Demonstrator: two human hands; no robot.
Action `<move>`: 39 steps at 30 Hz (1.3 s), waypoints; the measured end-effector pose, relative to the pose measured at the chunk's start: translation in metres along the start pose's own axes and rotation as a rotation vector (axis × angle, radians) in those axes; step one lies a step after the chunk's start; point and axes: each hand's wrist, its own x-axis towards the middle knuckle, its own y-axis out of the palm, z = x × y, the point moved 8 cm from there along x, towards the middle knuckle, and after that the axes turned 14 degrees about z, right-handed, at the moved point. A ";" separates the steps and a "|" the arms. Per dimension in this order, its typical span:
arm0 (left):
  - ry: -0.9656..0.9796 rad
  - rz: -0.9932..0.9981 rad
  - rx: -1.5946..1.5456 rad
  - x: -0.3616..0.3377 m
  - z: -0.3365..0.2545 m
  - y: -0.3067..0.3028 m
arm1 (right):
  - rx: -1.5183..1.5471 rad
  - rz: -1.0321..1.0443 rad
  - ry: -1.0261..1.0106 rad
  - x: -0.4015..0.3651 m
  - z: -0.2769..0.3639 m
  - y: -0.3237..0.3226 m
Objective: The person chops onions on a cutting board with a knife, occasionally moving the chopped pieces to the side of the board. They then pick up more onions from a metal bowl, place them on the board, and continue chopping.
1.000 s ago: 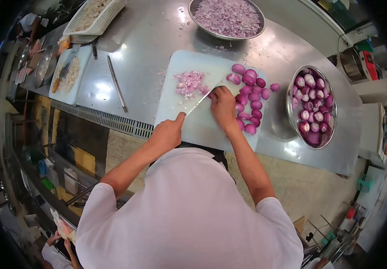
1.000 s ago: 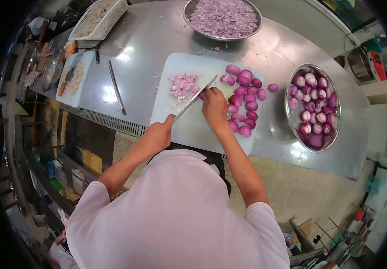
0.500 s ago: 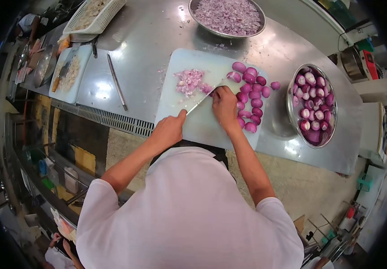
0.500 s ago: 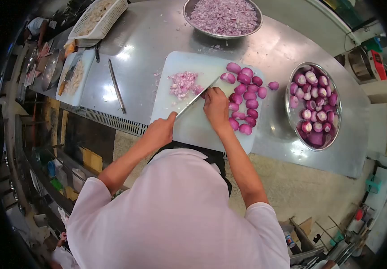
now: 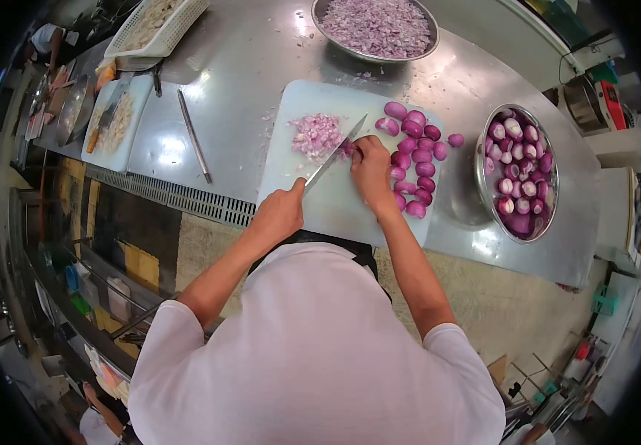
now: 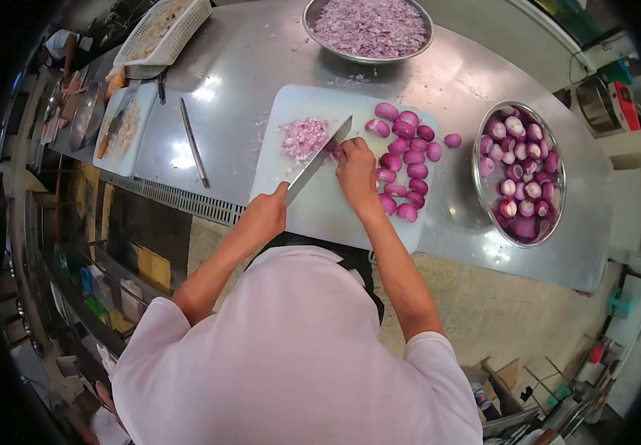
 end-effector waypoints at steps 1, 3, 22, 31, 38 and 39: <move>-0.002 -0.007 -0.012 -0.003 -0.004 -0.008 | -0.005 -0.002 -0.002 0.002 -0.001 -0.001; -0.008 -0.007 -0.034 -0.005 -0.006 -0.004 | -0.008 -0.010 -0.040 -0.001 0.001 -0.001; 0.011 -0.024 -0.001 0.000 -0.003 -0.001 | 0.020 -0.002 -0.019 -0.004 -0.009 -0.003; -0.029 -0.063 -0.037 -0.014 -0.004 -0.010 | -0.119 0.107 -0.031 -0.003 -0.005 0.004; -0.076 0.001 -0.053 -0.011 0.000 -0.002 | -0.123 0.105 0.023 -0.004 -0.003 0.000; -0.082 -0.001 -0.054 -0.008 0.006 0.003 | -0.134 0.120 0.033 -0.004 -0.004 0.001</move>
